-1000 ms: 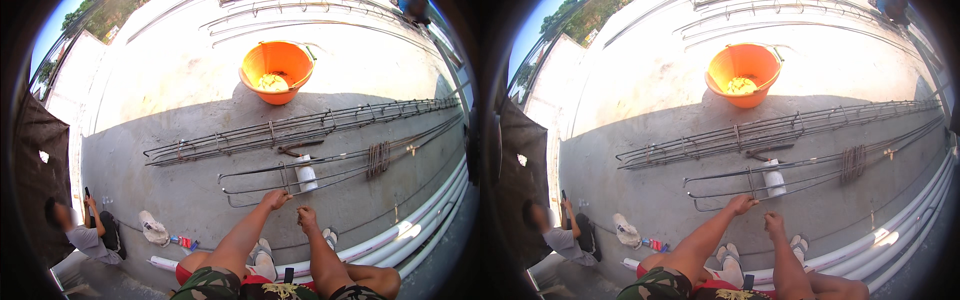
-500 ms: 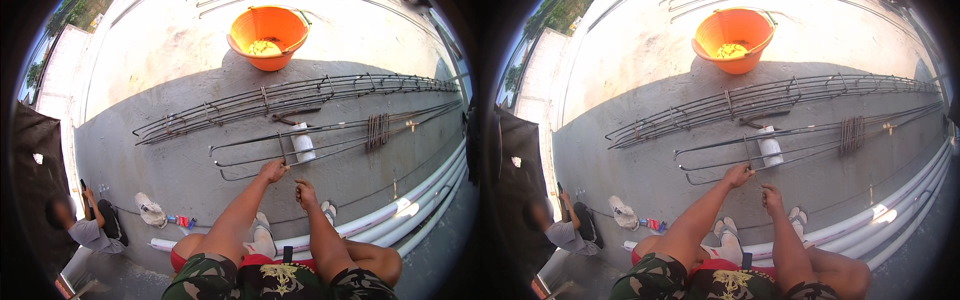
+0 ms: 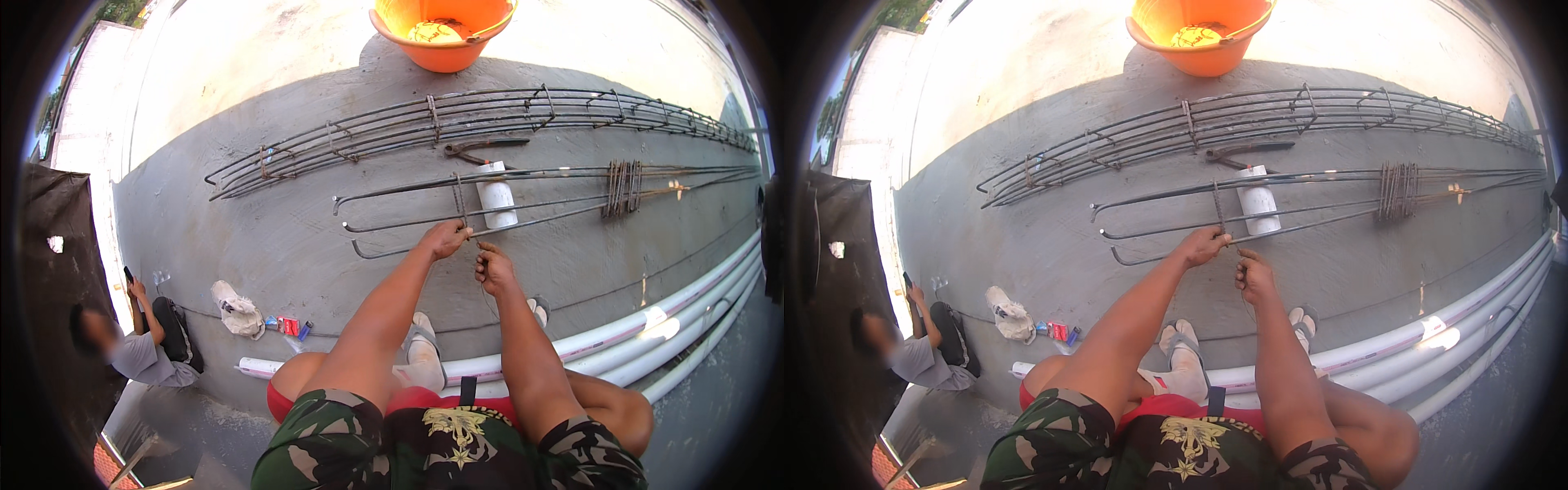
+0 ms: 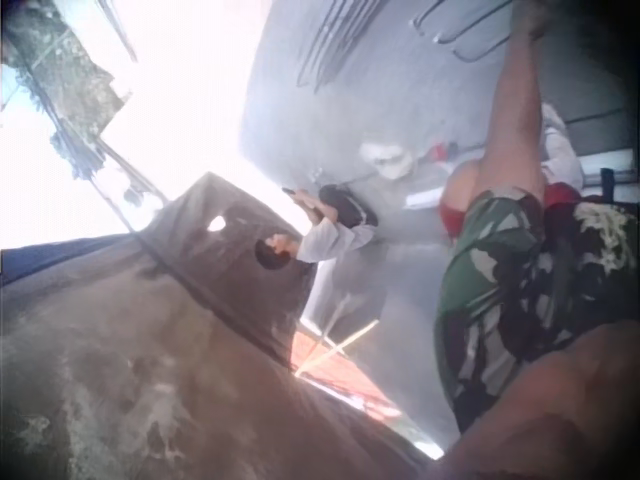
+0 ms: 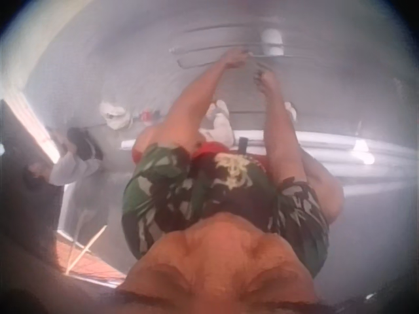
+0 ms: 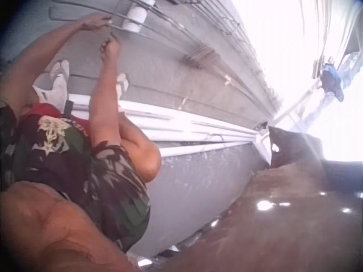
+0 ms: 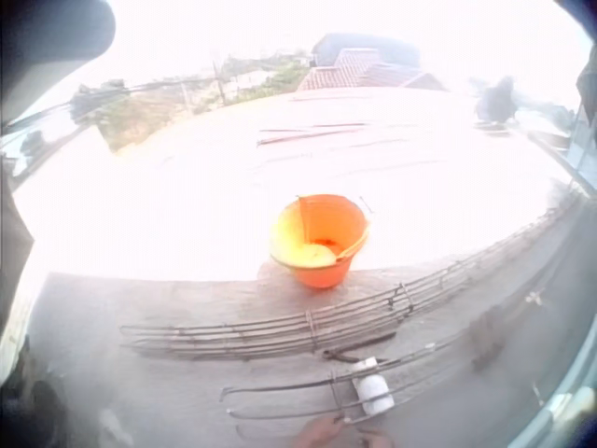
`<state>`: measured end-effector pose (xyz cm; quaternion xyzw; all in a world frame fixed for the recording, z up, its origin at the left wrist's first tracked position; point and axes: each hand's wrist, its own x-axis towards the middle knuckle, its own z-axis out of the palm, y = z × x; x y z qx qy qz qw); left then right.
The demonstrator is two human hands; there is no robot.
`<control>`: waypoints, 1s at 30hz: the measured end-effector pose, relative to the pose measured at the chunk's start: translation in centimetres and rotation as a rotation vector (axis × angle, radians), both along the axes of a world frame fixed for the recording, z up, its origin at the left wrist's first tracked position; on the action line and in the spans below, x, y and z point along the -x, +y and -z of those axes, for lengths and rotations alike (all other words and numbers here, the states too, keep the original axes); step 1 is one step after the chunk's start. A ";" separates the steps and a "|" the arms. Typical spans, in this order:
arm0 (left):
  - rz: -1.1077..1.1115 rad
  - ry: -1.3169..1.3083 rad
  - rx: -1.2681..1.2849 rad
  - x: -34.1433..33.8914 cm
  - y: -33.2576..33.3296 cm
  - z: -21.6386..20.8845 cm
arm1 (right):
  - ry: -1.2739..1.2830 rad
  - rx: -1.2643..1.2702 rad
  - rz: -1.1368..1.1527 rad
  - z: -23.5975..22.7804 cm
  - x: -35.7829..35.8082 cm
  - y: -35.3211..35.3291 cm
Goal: The person sits on a concrete floor and assembles a rebar cage by tying wire ties around intersecting steel bars. They use pliers to twist and secure the ties, working on multiple sections of the rebar structure.
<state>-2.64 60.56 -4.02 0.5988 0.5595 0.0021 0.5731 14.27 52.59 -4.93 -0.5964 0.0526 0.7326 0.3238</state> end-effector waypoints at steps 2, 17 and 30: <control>-0.042 -0.022 0.032 0.1 0.0 0.4 | 0.026 0.009 -0.002 0.3 0.4 0.3; -0.134 0.108 -0.241 -1.0 -1.8 -0.6 | 0.127 -0.120 -0.035 1.2 0.6 2.4; -0.092 0.122 -0.300 -0.9 -1.8 -0.1 | 0.058 -0.230 -0.133 0.6 0.6 2.1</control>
